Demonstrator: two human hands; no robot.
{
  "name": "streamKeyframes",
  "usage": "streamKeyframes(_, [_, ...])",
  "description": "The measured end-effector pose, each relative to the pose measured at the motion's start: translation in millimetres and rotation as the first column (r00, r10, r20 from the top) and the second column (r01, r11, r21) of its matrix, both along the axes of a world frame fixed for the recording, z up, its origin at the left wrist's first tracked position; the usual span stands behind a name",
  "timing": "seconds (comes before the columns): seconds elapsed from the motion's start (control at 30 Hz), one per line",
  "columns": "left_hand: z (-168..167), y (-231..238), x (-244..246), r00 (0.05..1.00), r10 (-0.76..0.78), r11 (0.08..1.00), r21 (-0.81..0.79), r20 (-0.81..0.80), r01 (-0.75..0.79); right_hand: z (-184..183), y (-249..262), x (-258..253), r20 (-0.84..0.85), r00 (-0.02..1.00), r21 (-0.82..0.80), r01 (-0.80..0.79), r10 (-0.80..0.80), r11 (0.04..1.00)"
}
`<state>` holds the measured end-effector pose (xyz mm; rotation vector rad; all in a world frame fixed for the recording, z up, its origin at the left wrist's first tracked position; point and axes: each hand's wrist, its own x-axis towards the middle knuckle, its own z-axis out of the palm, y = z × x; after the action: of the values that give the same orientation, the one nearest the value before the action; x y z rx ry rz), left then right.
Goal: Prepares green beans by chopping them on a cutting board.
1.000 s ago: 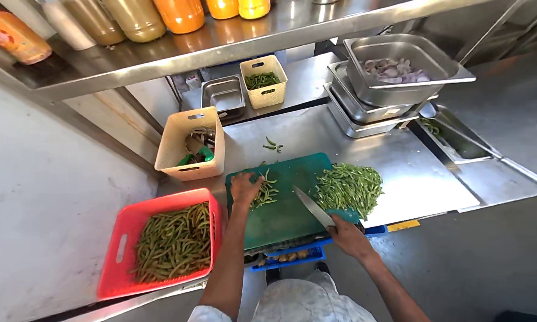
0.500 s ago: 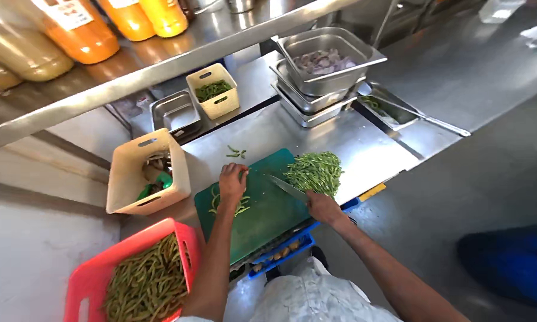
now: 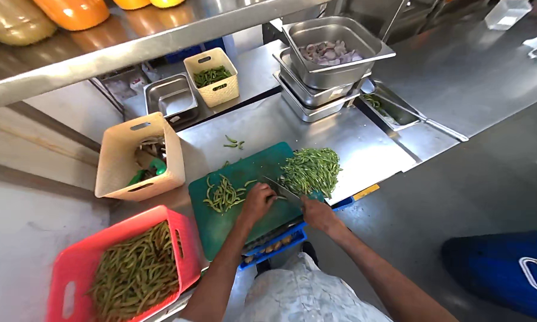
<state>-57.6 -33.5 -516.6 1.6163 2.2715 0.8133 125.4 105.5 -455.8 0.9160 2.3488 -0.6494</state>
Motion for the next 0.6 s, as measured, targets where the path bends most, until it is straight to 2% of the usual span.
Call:
streamKeyframes(0.2, [7.7, 19.5, 6.3, 0.992, -0.12, 0.988, -0.106, -0.047, 0.114, 32.5, 5.2, 5.7, 0.05, 0.998, 0.095, -0.048, 0.044, 0.994])
streamKeyframes(0.33, [-6.2, 15.3, 5.9, 0.987, -0.144, 0.989, 0.007, -0.07, 0.145, 9.8, -4.9, -2.8, 0.024, 1.0, 0.034, 0.007, -0.008, 0.999])
streamKeyframes(0.5, [-8.4, 14.6, 0.3, 0.987, -0.152, 0.988, 0.023, -0.044, 0.154, 29.3, 8.7, -3.4, 0.028, 0.997, 0.057, -0.071, 0.07, 0.996])
streamKeyframes(0.6, [-12.7, 13.0, 1.2, 0.985, -0.168, 0.983, 0.064, -0.029, 0.17, 10.2, 2.7, -4.7, 0.022, 0.999, 0.005, -0.028, 0.028, 1.0])
